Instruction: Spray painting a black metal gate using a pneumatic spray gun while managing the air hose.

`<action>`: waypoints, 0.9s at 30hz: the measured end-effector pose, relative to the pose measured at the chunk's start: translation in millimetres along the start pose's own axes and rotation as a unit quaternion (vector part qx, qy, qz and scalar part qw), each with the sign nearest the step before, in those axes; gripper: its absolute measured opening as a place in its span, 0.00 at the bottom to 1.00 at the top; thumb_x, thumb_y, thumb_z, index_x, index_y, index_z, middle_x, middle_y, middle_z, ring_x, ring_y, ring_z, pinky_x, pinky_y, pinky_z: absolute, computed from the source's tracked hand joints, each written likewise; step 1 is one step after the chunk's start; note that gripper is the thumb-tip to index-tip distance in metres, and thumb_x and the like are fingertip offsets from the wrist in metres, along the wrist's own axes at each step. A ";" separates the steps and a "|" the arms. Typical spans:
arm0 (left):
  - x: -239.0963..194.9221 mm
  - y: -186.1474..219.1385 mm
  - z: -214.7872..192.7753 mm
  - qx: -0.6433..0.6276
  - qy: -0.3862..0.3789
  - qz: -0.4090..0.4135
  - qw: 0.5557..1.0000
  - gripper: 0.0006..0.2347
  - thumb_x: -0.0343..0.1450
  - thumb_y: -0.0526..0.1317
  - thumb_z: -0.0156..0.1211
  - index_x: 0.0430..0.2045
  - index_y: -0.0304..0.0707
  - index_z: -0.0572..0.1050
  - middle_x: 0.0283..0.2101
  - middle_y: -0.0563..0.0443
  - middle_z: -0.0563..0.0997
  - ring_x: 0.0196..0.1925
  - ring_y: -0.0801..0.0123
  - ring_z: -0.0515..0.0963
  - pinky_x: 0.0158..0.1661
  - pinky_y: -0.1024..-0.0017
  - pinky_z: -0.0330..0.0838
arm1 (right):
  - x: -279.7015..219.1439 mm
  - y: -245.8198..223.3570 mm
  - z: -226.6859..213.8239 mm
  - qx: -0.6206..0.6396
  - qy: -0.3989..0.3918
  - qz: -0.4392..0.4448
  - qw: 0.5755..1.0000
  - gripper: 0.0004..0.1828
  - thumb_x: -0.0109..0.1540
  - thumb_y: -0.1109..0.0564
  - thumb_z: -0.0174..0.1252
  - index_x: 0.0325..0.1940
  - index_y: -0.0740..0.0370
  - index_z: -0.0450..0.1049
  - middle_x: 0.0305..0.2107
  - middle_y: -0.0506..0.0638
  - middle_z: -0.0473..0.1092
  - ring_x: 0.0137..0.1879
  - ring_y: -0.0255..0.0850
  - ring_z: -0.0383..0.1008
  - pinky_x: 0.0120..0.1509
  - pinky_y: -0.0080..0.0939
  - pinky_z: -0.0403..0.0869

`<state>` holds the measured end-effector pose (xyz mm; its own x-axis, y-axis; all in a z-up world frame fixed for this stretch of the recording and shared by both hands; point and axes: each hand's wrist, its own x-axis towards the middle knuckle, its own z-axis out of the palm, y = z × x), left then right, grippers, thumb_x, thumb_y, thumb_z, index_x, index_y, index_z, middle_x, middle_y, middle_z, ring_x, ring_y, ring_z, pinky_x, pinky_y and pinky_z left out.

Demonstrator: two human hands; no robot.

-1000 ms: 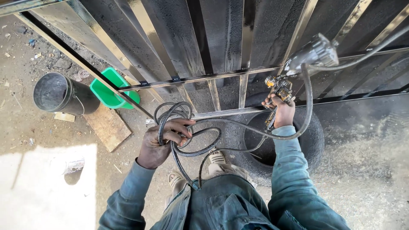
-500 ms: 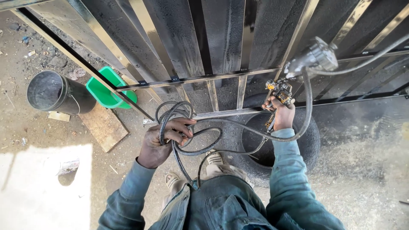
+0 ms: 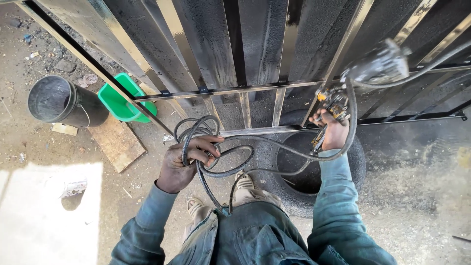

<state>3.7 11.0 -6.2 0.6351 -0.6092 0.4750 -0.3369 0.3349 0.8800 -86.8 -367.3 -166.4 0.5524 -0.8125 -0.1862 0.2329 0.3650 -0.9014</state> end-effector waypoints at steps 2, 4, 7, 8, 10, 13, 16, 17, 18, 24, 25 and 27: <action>-0.3 1.3 2.6 0.002 0.004 -0.001 1.000 0.08 0.66 0.23 0.66 0.19 0.34 0.78 0.34 0.38 0.84 0.53 0.36 0.82 0.51 0.48 0.78 | 3.8 9.9 -9.6 -0.010 0.004 0.017 1.000 0.07 0.62 0.69 0.57 0.44 0.72 0.75 0.27 0.60 0.72 0.30 0.47 0.77 0.41 0.54 0.86; 0.7 3.3 4.2 0.005 0.008 -0.004 1.000 0.08 0.66 0.23 0.66 0.19 0.34 0.78 0.34 0.39 0.85 0.53 0.37 0.83 0.51 0.50 0.78 | 7.7 14.5 -15.4 -0.021 0.010 0.036 0.999 0.07 0.61 0.69 0.58 0.44 0.73 0.75 0.27 0.60 0.73 0.29 0.47 0.78 0.41 0.56 0.86; 1.8 5.5 6.4 -0.005 0.008 -0.001 1.000 0.08 0.66 0.24 0.66 0.18 0.35 0.78 0.33 0.39 0.84 0.53 0.38 0.83 0.51 0.49 0.78 | 17.5 14.2 -21.1 -0.031 -0.004 0.029 0.999 0.08 0.62 0.69 0.58 0.45 0.74 0.74 0.28 0.58 0.72 0.30 0.44 0.78 0.42 0.54 0.87; 1.8 5.1 7.0 -0.003 0.005 -0.002 1.000 0.08 0.66 0.23 0.66 0.18 0.35 0.78 0.33 0.39 0.84 0.53 0.37 0.83 0.51 0.49 0.77 | 24.0 14.9 -23.3 -0.068 -0.013 -0.011 0.998 0.07 0.62 0.70 0.59 0.44 0.74 0.74 0.28 0.59 0.72 0.29 0.44 0.77 0.41 0.54 0.86; 1.8 3.9 8.5 -0.003 0.000 -0.001 1.000 0.08 0.65 0.23 0.67 0.18 0.35 0.79 0.33 0.39 0.84 0.53 0.37 0.83 0.52 0.49 0.77 | 24.3 6.9 -22.4 -0.106 -0.020 -0.053 0.993 0.06 0.62 0.70 0.60 0.43 0.75 0.75 0.28 0.59 0.72 0.29 0.45 0.76 0.40 0.54 0.86; 0.3 -0.1 11.2 0.002 -0.007 0.008 1.000 0.08 0.65 0.23 0.68 0.18 0.35 0.79 0.34 0.39 0.85 0.53 0.38 0.83 0.52 0.49 0.77 | 12.6 -4.4 -17.1 -0.411 0.016 -0.199 0.889 0.12 0.60 0.64 0.67 0.47 0.65 0.76 0.29 0.60 0.72 0.33 0.50 0.76 0.37 0.54 0.75; -0.9 -4.3 16.8 0.018 -0.021 0.014 1.000 0.07 0.65 0.25 0.68 0.18 0.35 0.79 0.34 0.41 0.85 0.52 0.39 0.84 0.51 0.51 0.78 | 12.6 11.8 -18.8 -0.591 0.010 -0.209 0.779 0.15 0.59 0.58 0.63 0.48 0.65 0.72 0.32 0.68 0.75 0.40 0.69 0.77 0.44 0.70 0.75; 0.7 -3.4 19.9 0.030 -0.030 0.020 0.999 0.07 0.65 0.24 0.68 0.18 0.35 0.79 0.33 0.40 0.85 0.51 0.37 0.84 0.50 0.49 0.78 | 11.6 15.7 -16.9 -0.629 -0.007 -0.214 0.747 0.21 0.55 0.59 0.64 0.52 0.63 0.71 0.36 0.65 0.74 0.42 0.67 0.78 0.47 0.70 0.75; 2.1 -2.1 22.1 0.044 -0.038 0.026 0.998 0.07 0.65 0.24 0.68 0.19 0.35 0.79 0.33 0.40 0.85 0.50 0.36 0.84 0.49 0.48 0.79 | 11.1 20.4 -13.4 -0.665 -0.025 -0.218 0.714 0.28 0.51 0.60 0.65 0.56 0.61 0.70 0.40 0.62 0.74 0.45 0.66 0.78 0.49 0.70 0.76; -6.0 -2.6 25.9 0.019 -0.050 0.004 0.999 0.06 0.67 0.26 0.67 0.20 0.35 0.79 0.34 0.41 0.86 0.50 0.39 0.84 0.50 0.47 0.77 | -13.3 -40.8 34.5 -0.712 -0.004 -0.366 0.599 0.36 0.44 0.60 0.72 0.57 0.64 0.71 0.37 0.58 0.72 0.46 0.58 0.77 0.50 0.59 0.78; -6.1 -1.8 25.3 0.020 -0.052 0.005 0.998 0.06 0.67 0.26 0.67 0.20 0.35 0.79 0.34 0.41 0.86 0.50 0.39 0.84 0.50 0.47 0.77 | -5.4 -41.2 35.6 -0.712 -0.002 -0.366 0.600 0.36 0.44 0.60 0.72 0.57 0.64 0.71 0.37 0.58 0.72 0.46 0.58 0.77 0.50 0.59 0.78; -5.5 -1.0 25.7 0.024 -0.051 -0.002 0.998 0.05 0.67 0.27 0.68 0.21 0.35 0.80 0.34 0.41 0.86 0.51 0.37 0.84 0.50 0.46 0.77 | 10.7 -45.2 35.7 -0.693 -0.019 -0.396 0.601 0.39 0.46 0.59 0.71 0.60 0.65 0.68 0.41 0.61 0.71 0.49 0.61 0.76 0.55 0.56 0.76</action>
<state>-17.3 -4.4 -9.5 0.5631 -0.6808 0.4684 -0.3699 0.2993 0.8796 -62.8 -376.2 -113.7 0.7312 -0.4611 0.5027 -0.4425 -0.8815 -0.1649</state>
